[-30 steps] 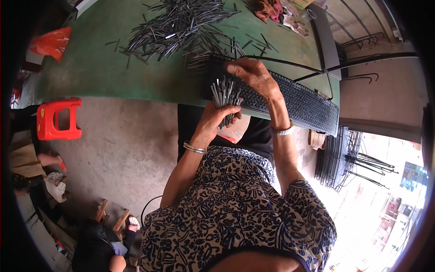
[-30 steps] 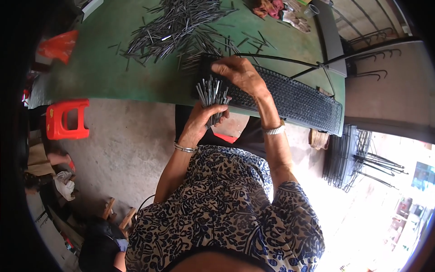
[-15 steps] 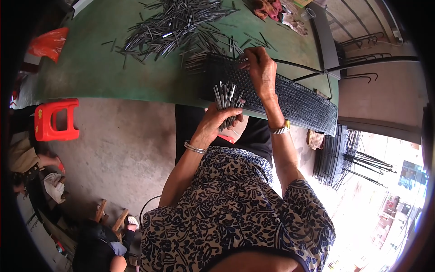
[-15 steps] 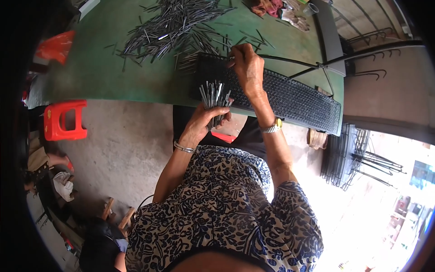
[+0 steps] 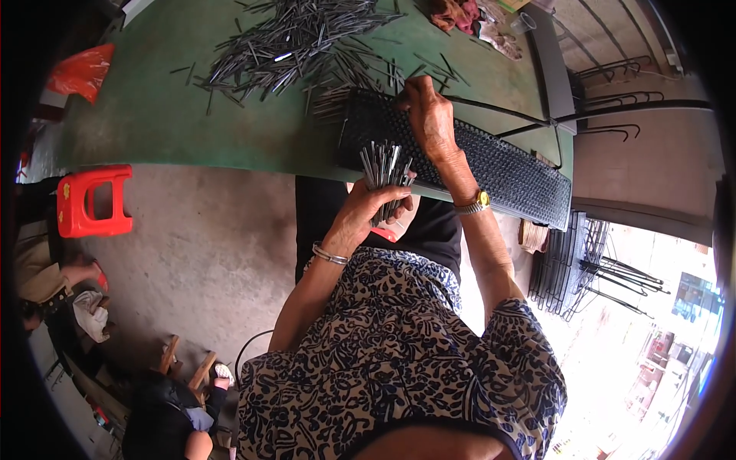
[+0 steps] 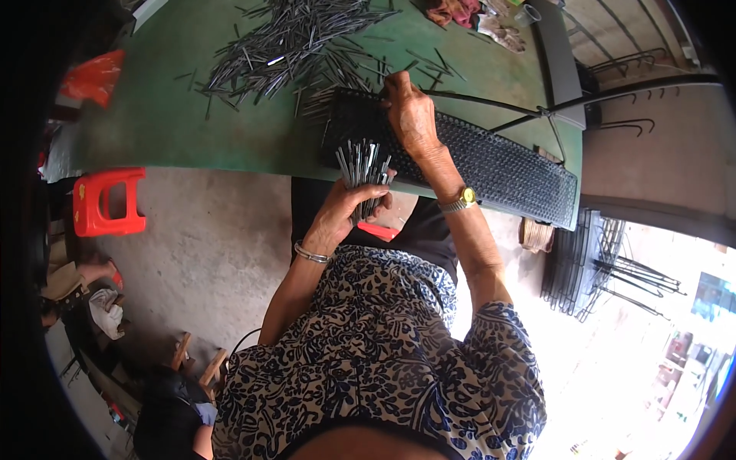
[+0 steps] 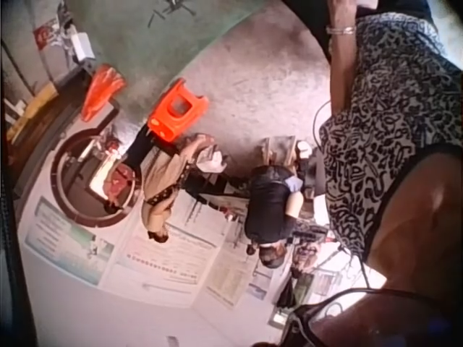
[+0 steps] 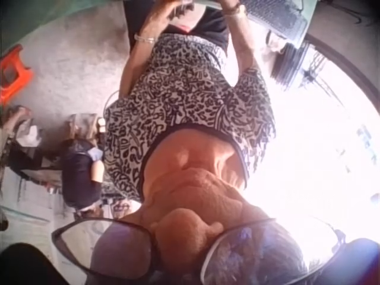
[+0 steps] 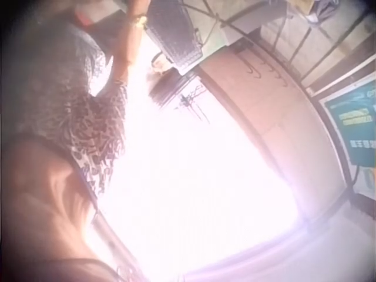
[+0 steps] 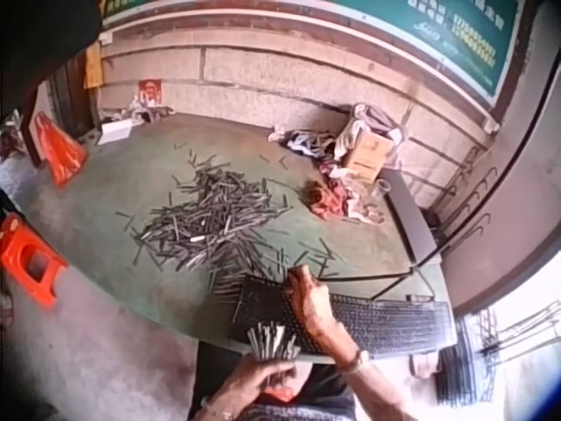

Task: Assembling a metal mesh structure by manually inserting spokes into a frame.

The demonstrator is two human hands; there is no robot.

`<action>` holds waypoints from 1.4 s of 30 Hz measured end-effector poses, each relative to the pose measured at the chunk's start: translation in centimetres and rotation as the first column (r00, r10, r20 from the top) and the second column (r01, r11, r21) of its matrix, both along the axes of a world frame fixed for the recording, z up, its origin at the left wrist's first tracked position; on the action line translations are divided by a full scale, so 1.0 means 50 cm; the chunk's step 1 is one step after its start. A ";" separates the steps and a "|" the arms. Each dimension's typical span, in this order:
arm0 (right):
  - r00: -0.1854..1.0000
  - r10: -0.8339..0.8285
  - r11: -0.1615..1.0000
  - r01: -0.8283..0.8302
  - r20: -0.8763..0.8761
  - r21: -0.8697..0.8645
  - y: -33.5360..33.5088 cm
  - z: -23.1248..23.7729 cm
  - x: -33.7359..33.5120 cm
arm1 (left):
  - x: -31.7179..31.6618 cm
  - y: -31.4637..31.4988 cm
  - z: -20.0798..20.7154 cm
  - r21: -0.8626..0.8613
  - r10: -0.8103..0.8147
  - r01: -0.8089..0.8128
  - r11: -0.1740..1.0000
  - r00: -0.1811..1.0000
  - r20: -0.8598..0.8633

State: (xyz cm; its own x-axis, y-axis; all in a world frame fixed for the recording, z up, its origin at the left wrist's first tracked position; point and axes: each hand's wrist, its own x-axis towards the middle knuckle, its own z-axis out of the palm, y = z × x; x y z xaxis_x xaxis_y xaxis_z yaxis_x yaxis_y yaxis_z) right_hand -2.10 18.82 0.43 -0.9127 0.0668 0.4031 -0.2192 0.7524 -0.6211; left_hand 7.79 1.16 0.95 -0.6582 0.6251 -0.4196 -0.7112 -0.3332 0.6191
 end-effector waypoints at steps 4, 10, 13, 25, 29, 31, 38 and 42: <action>0.999 0.042 0.998 -0.042 0.001 0.052 0.006 0.001 0.003 | 0.004 0.000 -0.001 0.020 0.000 0.000 1.000 1.000 -0.004; 0.994 0.110 0.994 -0.110 -0.009 -0.022 -0.012 0.014 0.016 | 0.008 0.001 0.004 0.014 0.002 -0.002 1.000 1.000 0.001; 0.991 0.104 0.991 -0.095 -0.088 0.098 -0.023 0.015 0.017 | 0.008 0.003 0.004 0.018 0.029 -0.029 0.999 1.000 -0.003; 0.897 0.180 0.931 -0.022 0.404 -0.365 0.013 0.070 0.076 | -0.001 0.002 0.016 0.027 0.084 -0.083 0.996 0.996 -0.037; 0.766 0.421 0.846 -0.140 0.485 -0.514 0.004 0.133 0.123 | -0.007 -0.003 0.016 0.033 0.061 -0.059 0.998 0.997 -0.040; 0.747 0.449 0.816 -0.118 0.491 -0.566 0.008 0.137 0.127 | -0.008 0.000 0.017 0.019 0.044 -0.043 0.999 0.998 -0.053; 0.823 0.380 0.765 -0.022 0.423 -0.644 0.009 0.114 0.127 | -0.010 0.009 0.006 -0.033 0.094 -0.098 0.995 0.991 -0.095; 0.950 0.089 0.838 0.091 0.299 -0.538 0.004 0.100 0.114 | -0.013 0.007 0.002 -0.004 0.083 -0.083 0.997 0.995 -0.063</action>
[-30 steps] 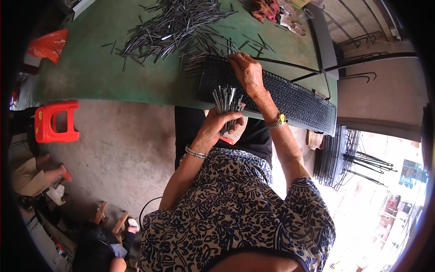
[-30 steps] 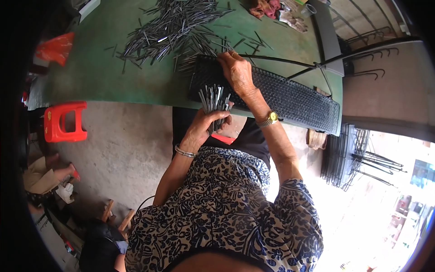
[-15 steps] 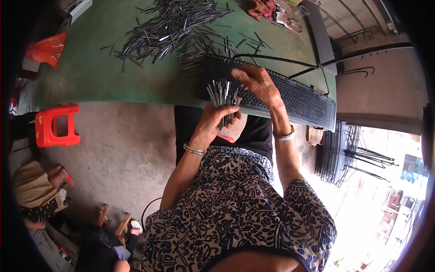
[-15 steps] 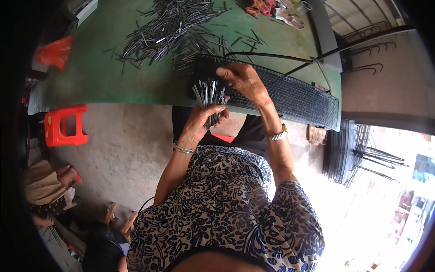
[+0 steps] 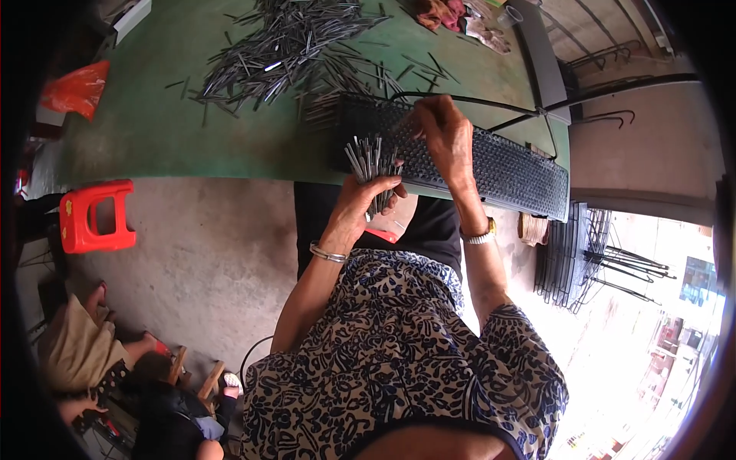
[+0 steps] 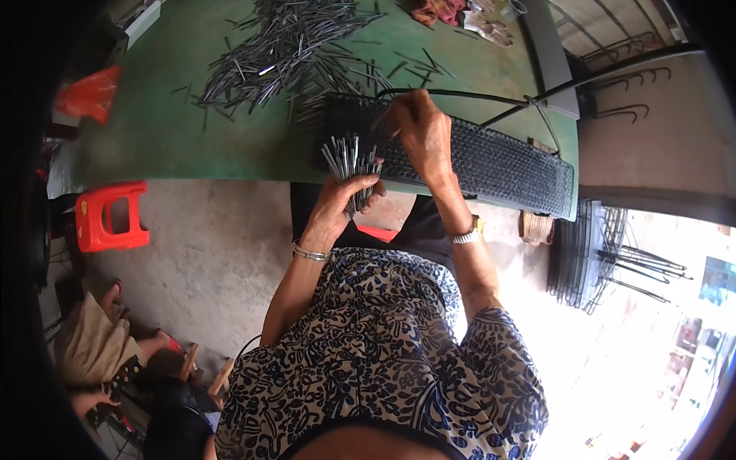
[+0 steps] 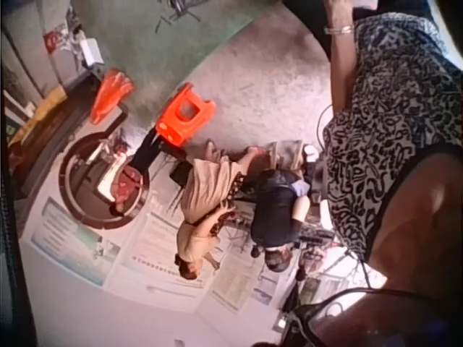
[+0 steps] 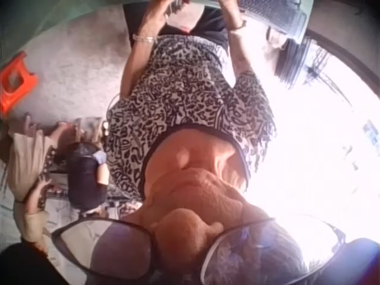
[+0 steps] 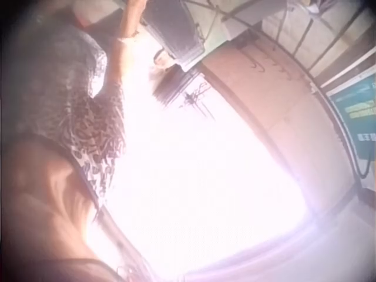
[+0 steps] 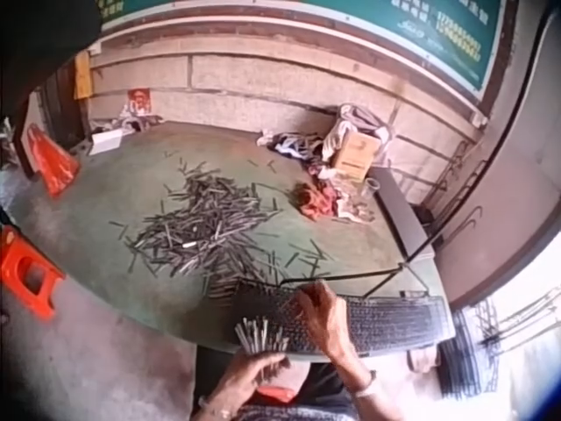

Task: Assembling a metal mesh structure by manually inserting spokes into a frame.

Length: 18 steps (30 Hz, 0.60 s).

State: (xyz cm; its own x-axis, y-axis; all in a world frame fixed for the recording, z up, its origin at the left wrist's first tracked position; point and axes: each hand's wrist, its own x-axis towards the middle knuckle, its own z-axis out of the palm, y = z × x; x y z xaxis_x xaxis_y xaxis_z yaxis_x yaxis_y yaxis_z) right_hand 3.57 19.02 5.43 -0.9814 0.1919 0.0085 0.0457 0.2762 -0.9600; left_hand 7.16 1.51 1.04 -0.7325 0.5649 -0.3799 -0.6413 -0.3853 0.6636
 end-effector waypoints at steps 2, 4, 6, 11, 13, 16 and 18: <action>0.945 -0.152 0.930 0.236 -0.288 0.282 -0.007 -0.013 -0.020 | 0.000 0.003 0.010 -0.021 -0.004 0.005 1.000 0.999 0.037; 0.947 -0.201 0.946 0.254 -0.249 0.203 -0.012 -0.035 -0.035 | 0.000 0.010 0.009 0.003 -0.012 0.012 1.000 0.999 0.031; 0.936 -0.126 0.875 0.261 -0.328 0.408 -0.013 -0.057 -0.046 | 0.000 0.014 0.008 0.025 -0.015 0.015 1.000 1.000 0.026; 0.930 -0.087 0.881 0.239 -0.356 0.409 -0.019 -0.060 -0.048 | 0.002 0.009 0.001 0.041 -0.012 0.010 0.999 0.999 0.049; 0.949 -0.120 0.897 0.230 -0.293 0.377 -0.016 -0.063 -0.050 | 0.001 0.007 0.004 0.050 -0.014 0.011 0.999 0.998 0.053; 0.939 -0.051 0.881 0.203 -0.341 0.427 -0.005 -0.087 -0.054 | 0.001 0.011 0.008 0.062 -0.014 0.011 0.998 0.998 0.058; 0.940 0.009 0.834 0.181 -0.342 0.520 0.000 -0.095 -0.057 | 0.002 0.013 0.010 0.065 -0.013 0.010 0.998 0.998 0.058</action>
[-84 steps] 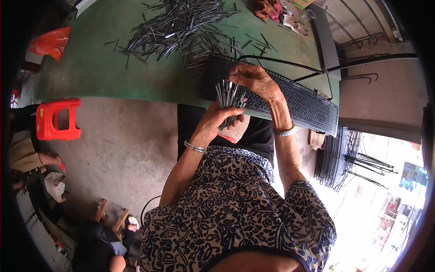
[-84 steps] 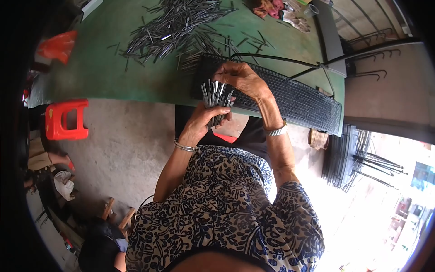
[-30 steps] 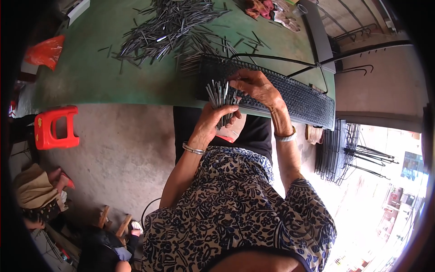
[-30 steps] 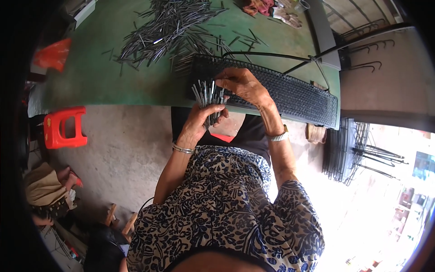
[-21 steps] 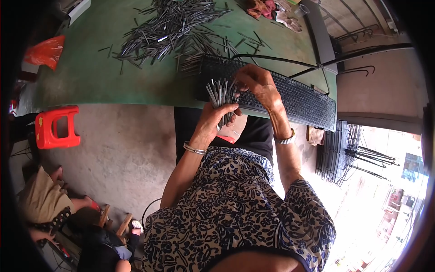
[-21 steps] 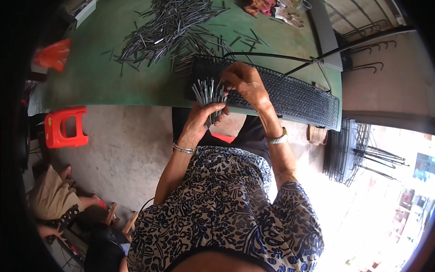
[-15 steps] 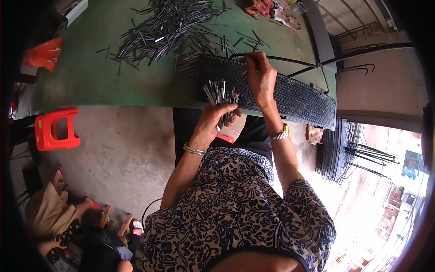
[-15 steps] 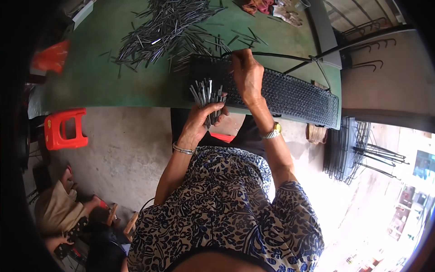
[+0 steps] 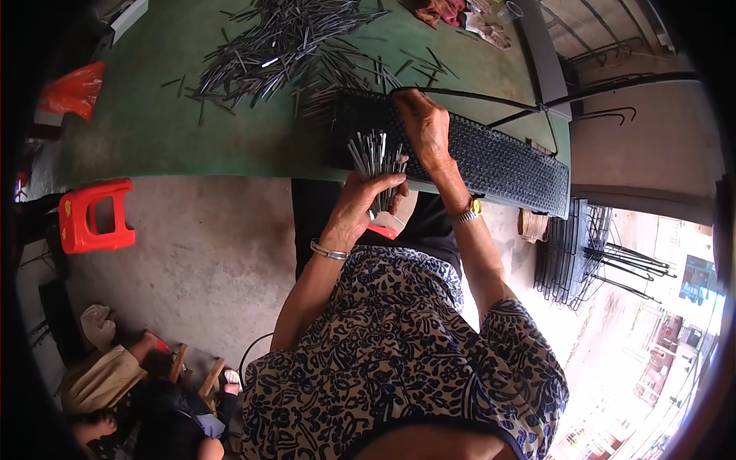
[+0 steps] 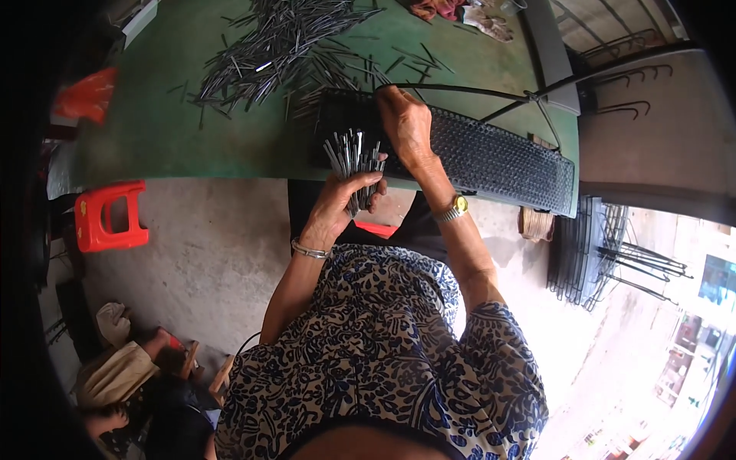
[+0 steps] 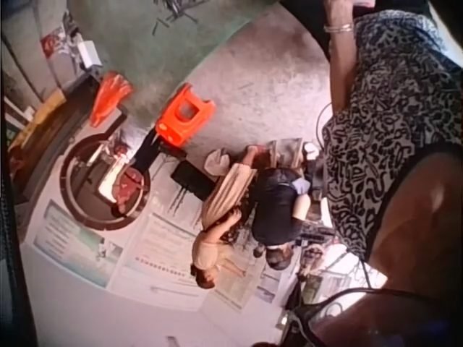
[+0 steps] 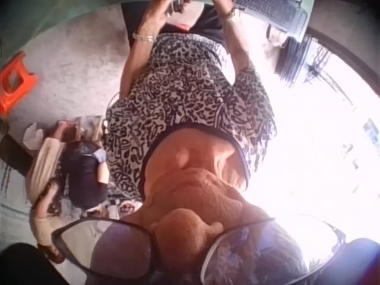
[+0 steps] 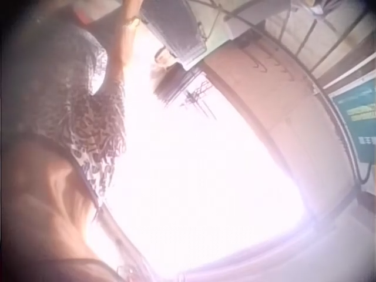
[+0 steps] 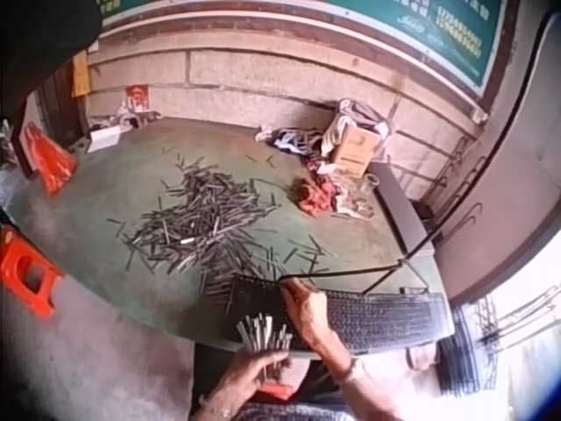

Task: Assembling a metal mesh structure by manually inserting spokes into a frame.

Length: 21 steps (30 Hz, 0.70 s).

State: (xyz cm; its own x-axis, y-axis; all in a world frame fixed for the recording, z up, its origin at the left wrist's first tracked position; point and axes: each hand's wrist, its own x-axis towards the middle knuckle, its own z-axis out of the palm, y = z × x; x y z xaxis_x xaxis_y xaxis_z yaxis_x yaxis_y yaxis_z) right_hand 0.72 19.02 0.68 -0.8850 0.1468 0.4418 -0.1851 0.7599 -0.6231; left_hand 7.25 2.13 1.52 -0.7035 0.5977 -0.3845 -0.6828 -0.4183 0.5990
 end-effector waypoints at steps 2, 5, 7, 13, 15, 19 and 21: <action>1.000 0.024 0.994 -0.024 0.002 0.108 0.001 0.000 0.002 | 0.001 0.000 0.001 -0.019 -0.014 0.014 1.000 1.000 -0.009; 0.998 0.012 0.985 -0.023 0.063 0.172 -0.005 0.031 0.011 | 0.002 0.005 0.006 -0.065 -0.018 0.017 0.998 1.000 -0.014; 0.989 0.018 0.997 -0.029 0.147 0.068 -0.007 0.057 0.027 | 0.004 0.004 0.010 -0.071 0.001 -0.003 0.997 1.000 -0.025; 0.789 0.409 0.856 -0.159 0.458 -0.492 0.005 0.121 0.080 | 0.010 0.000 0.018 -0.115 0.002 -0.010 0.993 0.998 -0.065; 0.789 0.401 0.861 -0.152 0.465 -0.485 0.009 0.117 0.084 | 0.012 0.002 0.016 -0.148 -0.015 0.001 0.989 0.996 -0.093; 0.806 0.351 0.892 -0.134 0.476 -0.432 0.002 0.119 0.092 | 0.015 0.012 0.007 -0.154 0.018 -0.033 0.988 0.995 -0.101; 0.829 0.309 0.909 -0.113 0.467 -0.401 -0.005 0.119 0.097 | 0.016 0.016 -0.001 -0.147 0.039 -0.053 0.988 0.995 -0.096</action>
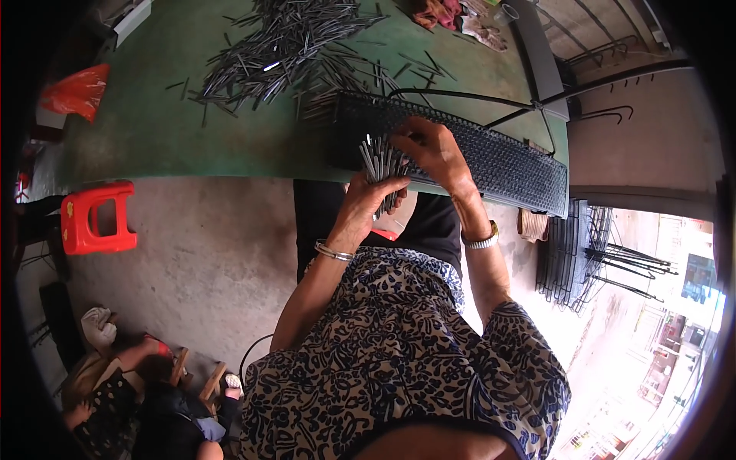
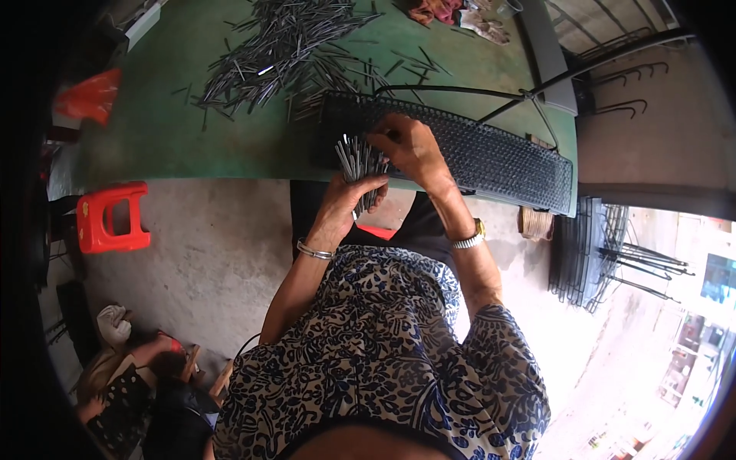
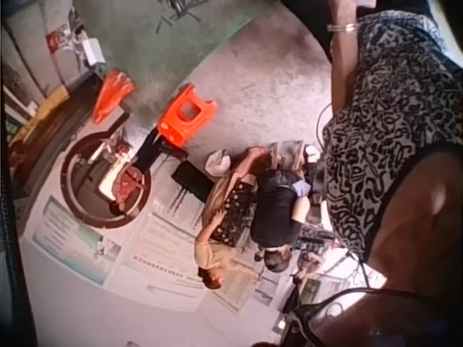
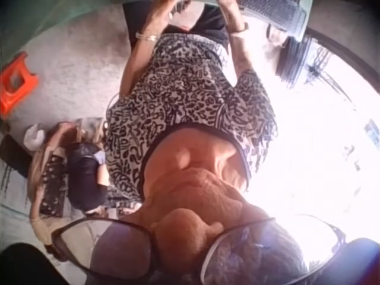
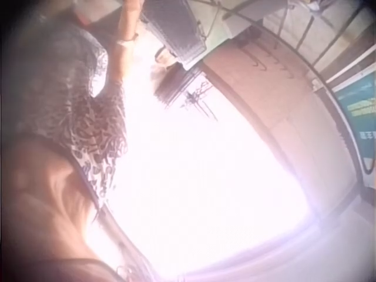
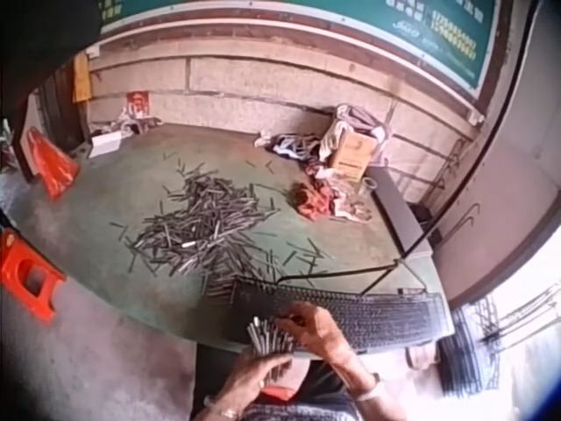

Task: Assembling a metal mesh structure by manually inserting spokes into a frame.

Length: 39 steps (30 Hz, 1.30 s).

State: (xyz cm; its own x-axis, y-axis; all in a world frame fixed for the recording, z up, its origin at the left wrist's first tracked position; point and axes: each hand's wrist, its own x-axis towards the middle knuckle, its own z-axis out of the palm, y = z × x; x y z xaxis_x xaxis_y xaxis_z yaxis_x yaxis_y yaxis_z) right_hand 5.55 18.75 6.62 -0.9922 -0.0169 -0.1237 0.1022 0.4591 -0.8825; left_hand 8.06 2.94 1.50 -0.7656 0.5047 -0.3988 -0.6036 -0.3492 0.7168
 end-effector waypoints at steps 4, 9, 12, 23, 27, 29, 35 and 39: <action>0.986 -0.035 0.972 0.071 -0.162 0.222 -0.013 -0.026 0.004 | -0.003 0.003 -0.009 0.022 0.030 -0.030 0.999 1.000 0.002; 0.954 -0.063 0.960 0.139 -0.294 0.244 -0.011 -0.032 0.002 | -0.010 0.005 -0.007 0.059 0.035 -0.036 0.998 0.999 0.025; 0.944 -0.254 0.964 0.264 -0.212 0.020 -0.009 -0.017 -0.008 | -0.014 0.001 -0.001 0.066 -0.008 0.006 0.998 1.000 0.018; 0.683 -0.257 0.843 0.504 -0.684 0.186 0.013 -0.117 -0.102 | -0.021 0.004 -0.002 0.097 -0.064 0.056 0.994 0.995 0.077; 0.723 -0.195 0.855 0.456 -0.663 0.245 0.007 -0.127 -0.095 | -0.020 0.003 -0.005 0.122 -0.066 0.056 0.991 0.995 0.077; 0.788 -0.148 0.841 0.419 -0.598 0.343 0.007 -0.125 -0.090 | -0.020 0.003 -0.001 0.110 -0.066 0.058 0.992 0.995 0.073; 0.847 0.009 0.865 0.260 -0.532 0.429 0.017 -0.076 -0.087 | -0.013 0.007 0.007 0.084 -0.076 0.068 0.994 0.993 0.095; 0.856 -0.040 0.849 0.301 -0.515 0.434 0.020 -0.067 -0.076 | -0.013 0.013 -0.001 0.108 -0.097 0.088 0.990 0.992 0.083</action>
State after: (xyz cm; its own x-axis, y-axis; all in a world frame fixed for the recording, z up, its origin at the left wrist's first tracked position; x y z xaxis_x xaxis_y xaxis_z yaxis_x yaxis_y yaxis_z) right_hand 1.76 19.75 3.28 -0.9066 0.0907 0.4120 -0.1449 0.8503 -0.5060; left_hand 7.43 3.57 1.47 -0.6780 0.6138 -0.4044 -0.6959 -0.3589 0.6220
